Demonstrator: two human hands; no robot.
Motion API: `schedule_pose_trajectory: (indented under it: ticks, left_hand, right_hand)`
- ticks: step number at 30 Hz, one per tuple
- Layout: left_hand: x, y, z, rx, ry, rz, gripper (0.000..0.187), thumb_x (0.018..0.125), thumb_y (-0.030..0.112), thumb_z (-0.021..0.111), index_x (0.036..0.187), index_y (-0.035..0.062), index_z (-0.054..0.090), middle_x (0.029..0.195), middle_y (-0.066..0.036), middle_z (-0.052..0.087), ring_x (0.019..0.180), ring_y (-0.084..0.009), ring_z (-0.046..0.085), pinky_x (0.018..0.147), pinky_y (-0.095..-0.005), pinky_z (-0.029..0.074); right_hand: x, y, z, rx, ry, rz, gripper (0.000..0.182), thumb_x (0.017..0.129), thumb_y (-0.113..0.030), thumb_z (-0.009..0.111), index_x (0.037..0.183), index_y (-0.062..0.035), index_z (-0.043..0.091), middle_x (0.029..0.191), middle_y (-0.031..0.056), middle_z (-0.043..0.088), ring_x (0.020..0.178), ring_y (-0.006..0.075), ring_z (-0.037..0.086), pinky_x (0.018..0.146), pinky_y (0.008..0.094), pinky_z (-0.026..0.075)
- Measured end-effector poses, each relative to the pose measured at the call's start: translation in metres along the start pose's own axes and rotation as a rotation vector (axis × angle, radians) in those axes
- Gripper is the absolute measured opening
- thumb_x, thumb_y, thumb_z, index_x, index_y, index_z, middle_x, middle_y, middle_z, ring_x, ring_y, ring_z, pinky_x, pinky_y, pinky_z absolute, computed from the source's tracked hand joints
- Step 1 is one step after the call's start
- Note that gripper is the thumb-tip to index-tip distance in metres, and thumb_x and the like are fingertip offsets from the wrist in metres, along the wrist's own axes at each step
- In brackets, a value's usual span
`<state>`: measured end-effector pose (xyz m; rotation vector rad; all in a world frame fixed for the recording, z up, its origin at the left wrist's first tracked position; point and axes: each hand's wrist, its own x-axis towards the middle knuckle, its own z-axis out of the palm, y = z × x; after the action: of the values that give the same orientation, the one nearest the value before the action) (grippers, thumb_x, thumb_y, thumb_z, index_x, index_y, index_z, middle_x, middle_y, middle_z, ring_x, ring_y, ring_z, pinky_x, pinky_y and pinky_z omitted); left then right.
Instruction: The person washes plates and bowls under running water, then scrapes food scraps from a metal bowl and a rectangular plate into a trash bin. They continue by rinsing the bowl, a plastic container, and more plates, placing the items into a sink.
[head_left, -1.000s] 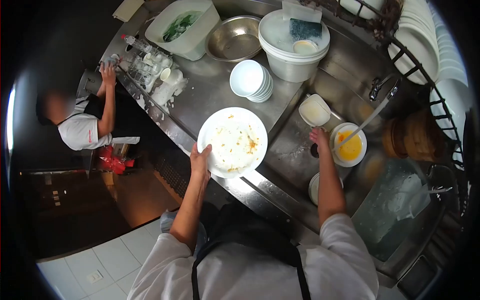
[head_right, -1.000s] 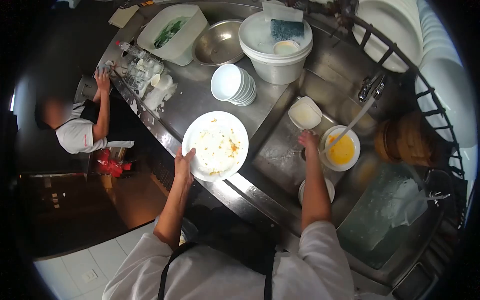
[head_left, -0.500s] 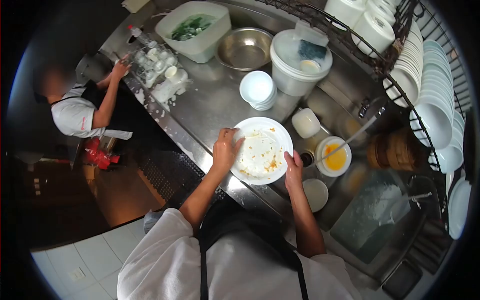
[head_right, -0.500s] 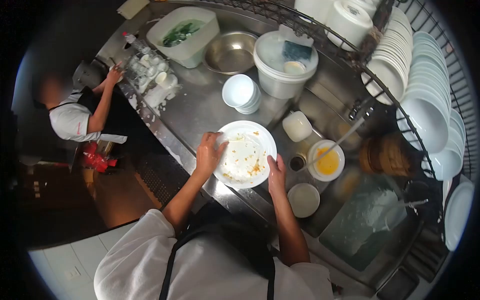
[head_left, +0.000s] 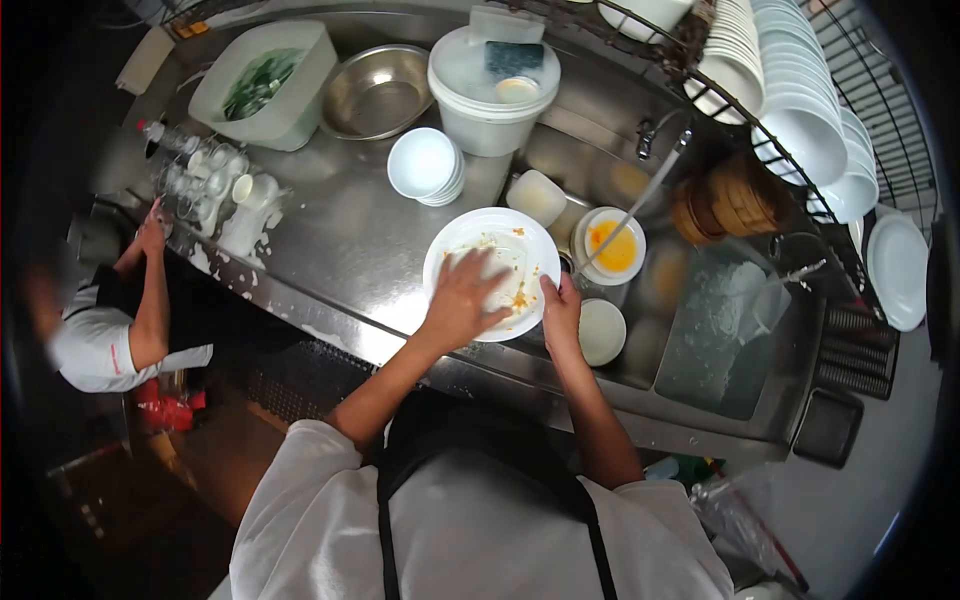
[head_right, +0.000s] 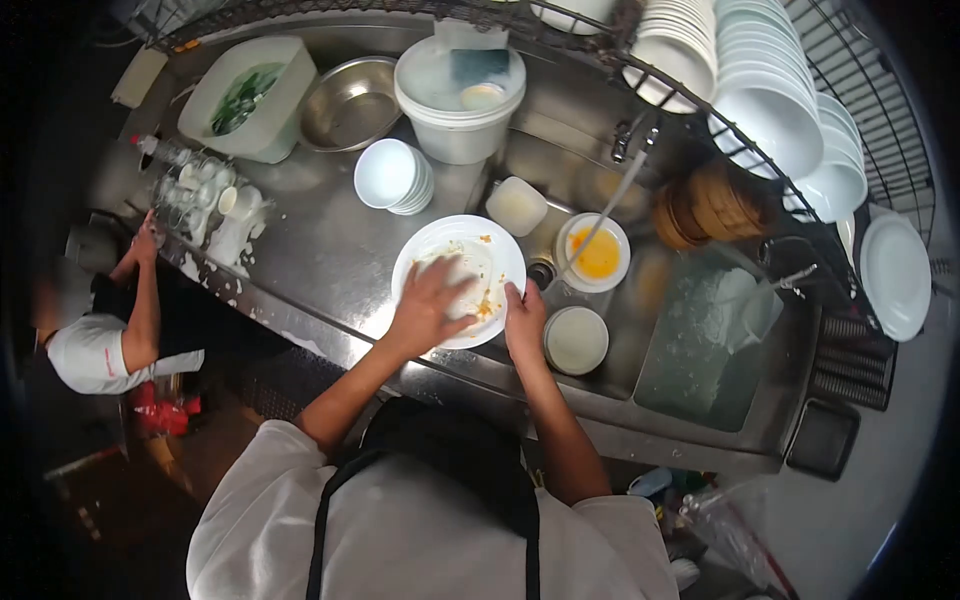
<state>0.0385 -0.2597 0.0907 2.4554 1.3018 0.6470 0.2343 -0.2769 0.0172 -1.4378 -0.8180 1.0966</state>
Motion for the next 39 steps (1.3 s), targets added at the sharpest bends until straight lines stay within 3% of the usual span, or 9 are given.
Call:
schedule_pose_trajectory:
  ticks: [2, 6, 7, 10, 16, 20, 25, 33, 39]
  left_hand:
    - [0.013, 0.012, 0.013, -0.021, -0.08, 0.122, 0.054, 0.081, 0.033, 0.072, 0.132, 0.0181, 0.059, 0.144, -0.02, 0.043, 0.135, -0.0396, 0.04, 0.109, -0.0623, 0.028]
    - [0.039, 0.015, 0.03, -0.124, -0.14, 0.344, 0.026, 0.077, 0.018, 0.069, 0.101, 0.0087, 0.067, 0.116, -0.014, 0.058, 0.113, -0.0325, 0.057, 0.094, -0.045, 0.049]
    - [0.042, 0.016, 0.036, -0.059, -0.013, 0.453, 0.015, 0.073, 0.012, 0.068, 0.085, 0.0049, 0.064, 0.094, -0.009, 0.059, 0.092, -0.0275, 0.062, 0.078, -0.0364, 0.054]
    - [0.043, 0.007, 0.049, -0.026, -0.167, 0.493, 0.015, 0.07, 0.01, 0.068, 0.084, 0.0034, 0.063, 0.087, -0.01, 0.058, 0.084, -0.0281, 0.062, 0.073, -0.0347, 0.055]
    - [0.04, -0.008, 0.012, -0.39, 0.042, 0.231, 0.011, 0.068, 0.0, 0.069, 0.078, 0.0015, 0.063, 0.081, -0.014, 0.062, 0.077, -0.0328, 0.062, 0.07, -0.0346, 0.054]
    - [0.03, -0.015, -0.028, -0.632, 0.154, -0.13, 0.011, 0.07, -0.004, 0.069, 0.077, 0.0006, 0.062, 0.079, -0.011, 0.065, 0.071, -0.0229, 0.065, 0.066, -0.0306, 0.052]
    - [0.025, -0.033, -0.093, -0.762, 0.38, -0.195, 0.009, 0.077, -0.002, 0.069, 0.085, 0.0005, 0.066, 0.083, -0.004, 0.066, 0.075, -0.0105, 0.063, 0.07, -0.0256, 0.051]
    - [0.131, -0.152, -0.214, -0.443, 0.871, -0.326, 0.008, 0.083, 0.01, 0.068, 0.084, 0.0019, 0.068, 0.071, 0.003, 0.063, 0.065, -0.0046, 0.053, 0.061, -0.0215, 0.044]
    - [0.232, -0.254, -0.23, -0.158, 1.006, -0.315, 0.02, 0.08, 0.021, 0.07, 0.085, 0.0022, 0.07, 0.076, -0.01, 0.071, 0.068, -0.0183, 0.067, 0.065, -0.0315, 0.051]
  right_hand:
    - [-0.004, -0.007, -0.002, -0.019, 0.047, -0.025, 0.02, 0.096, -0.012, 0.057, 0.106, 0.0042, 0.06, 0.093, 0.0097, 0.068, 0.084, 0.0128, 0.06, 0.075, 0.0296, 0.048]
    - [-0.015, -0.022, -0.018, -0.065, 0.131, -0.022, 0.019, 0.096, -0.011, 0.057, 0.105, 0.0048, 0.061, 0.092, 0.0108, 0.068, 0.083, 0.0133, 0.061, 0.074, 0.0293, 0.048]
    - [-0.018, -0.026, -0.02, -0.042, 0.161, -0.002, 0.019, 0.095, -0.011, 0.057, 0.105, 0.0048, 0.061, 0.091, 0.0109, 0.068, 0.082, 0.0133, 0.061, 0.074, 0.0292, 0.048]
    - [-0.023, -0.019, -0.03, -0.062, 0.201, 0.019, 0.019, 0.095, -0.011, 0.057, 0.105, 0.005, 0.061, 0.091, 0.0109, 0.067, 0.082, 0.013, 0.06, 0.074, 0.0288, 0.048]
    - [-0.029, -0.016, -0.041, -0.056, 0.233, 0.019, 0.019, 0.095, -0.01, 0.057, 0.107, 0.0051, 0.061, 0.093, 0.0104, 0.067, 0.082, 0.0128, 0.059, 0.075, 0.0278, 0.047]
    - [-0.031, -0.003, -0.051, 0.089, 0.234, 0.055, 0.025, 0.096, -0.011, 0.058, 0.115, 0.0038, 0.061, 0.103, 0.0074, 0.068, 0.091, 0.0117, 0.061, 0.082, 0.0255, 0.047]
    - [-0.033, 0.014, -0.063, 0.214, 0.223, 0.116, 0.026, 0.096, -0.009, 0.058, 0.118, 0.0055, 0.058, 0.107, 0.009, 0.067, 0.094, 0.0129, 0.061, 0.084, 0.0262, 0.048]
    - [-0.039, 0.024, -0.08, 0.292, 0.277, 0.207, 0.032, 0.095, -0.012, 0.059, 0.123, 0.0029, 0.057, 0.111, 0.0101, 0.067, 0.096, 0.017, 0.066, 0.083, 0.029, 0.053]
    - [-0.049, 0.028, -0.09, 0.343, 0.365, 0.192, 0.03, 0.094, -0.008, 0.059, 0.122, 0.0032, 0.057, 0.112, 0.0106, 0.066, 0.098, 0.018, 0.064, 0.086, 0.0303, 0.051]
